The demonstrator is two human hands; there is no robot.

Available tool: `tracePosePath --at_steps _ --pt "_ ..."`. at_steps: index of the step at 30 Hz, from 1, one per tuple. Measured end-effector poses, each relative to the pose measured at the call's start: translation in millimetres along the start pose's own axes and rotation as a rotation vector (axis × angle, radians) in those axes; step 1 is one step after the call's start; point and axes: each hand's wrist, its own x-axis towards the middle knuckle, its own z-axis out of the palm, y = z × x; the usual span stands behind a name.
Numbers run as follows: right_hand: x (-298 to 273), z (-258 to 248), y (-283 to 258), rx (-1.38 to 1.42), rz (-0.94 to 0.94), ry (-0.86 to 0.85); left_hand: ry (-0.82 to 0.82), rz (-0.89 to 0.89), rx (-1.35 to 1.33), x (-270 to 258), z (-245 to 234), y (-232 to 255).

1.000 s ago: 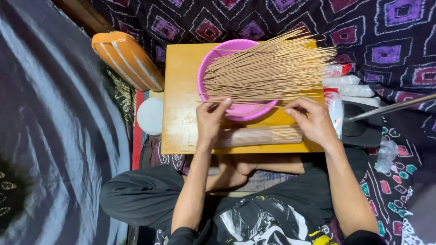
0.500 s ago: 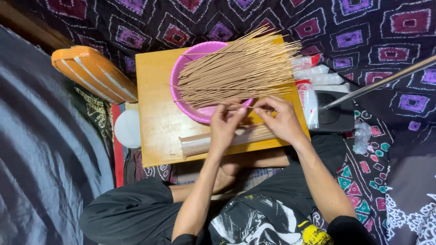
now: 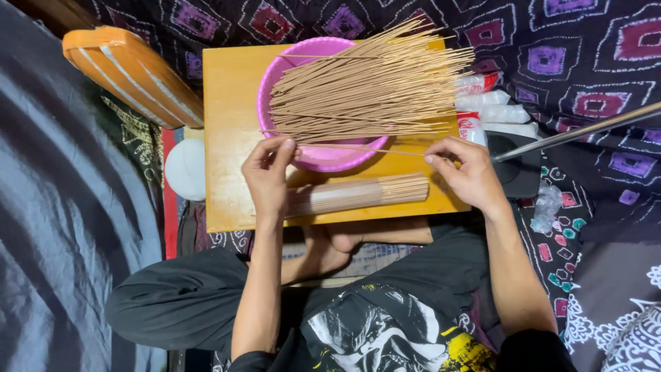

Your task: The person sorts and packs thin brown incense sticks into a bundle by hand, pulling sticks from a pink bowl and placing them into a clear plastic sleeve.

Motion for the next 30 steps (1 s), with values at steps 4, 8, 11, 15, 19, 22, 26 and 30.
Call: tracePosePath --at_steps 4,8,11,15,19,22,26,30 --pt "-13.8 -23.6 20.3 -0.038 0.025 0.036 0.106 0.109 0.061 -10.1 -9.6 8.6" --pt "-37.3 -47.7 33.4 -0.047 0.071 0.061 -0.263 0.227 0.418 -44.5 7.5 18.4" --pt "-50.6 -60.2 40.4 -0.057 0.114 0.059 -0.644 0.402 0.769 -61.3 9.9 -1.2" --pt "-73.0 -78.9 48.9 -0.094 0.286 0.012 -0.821 0.556 1.071 -63.2 2.0 -15.3" --pt "-93.2 -92.3 60.2 -0.124 0.329 0.042 -0.85 0.539 1.063 -55.0 -12.4 -19.8" --pt "-104.2 -102.3 62.2 -0.148 0.341 0.074 -0.804 0.614 1.018 -46.6 -18.6 -16.5" --pt "-121.5 -111.5 69.7 -0.19 0.423 0.076 -0.797 0.653 1.086 -44.7 -26.0 -16.2" --pt "-134.5 -120.2 79.8 -0.191 0.482 0.082 -0.792 0.762 1.166 -43.8 -28.5 -21.0"
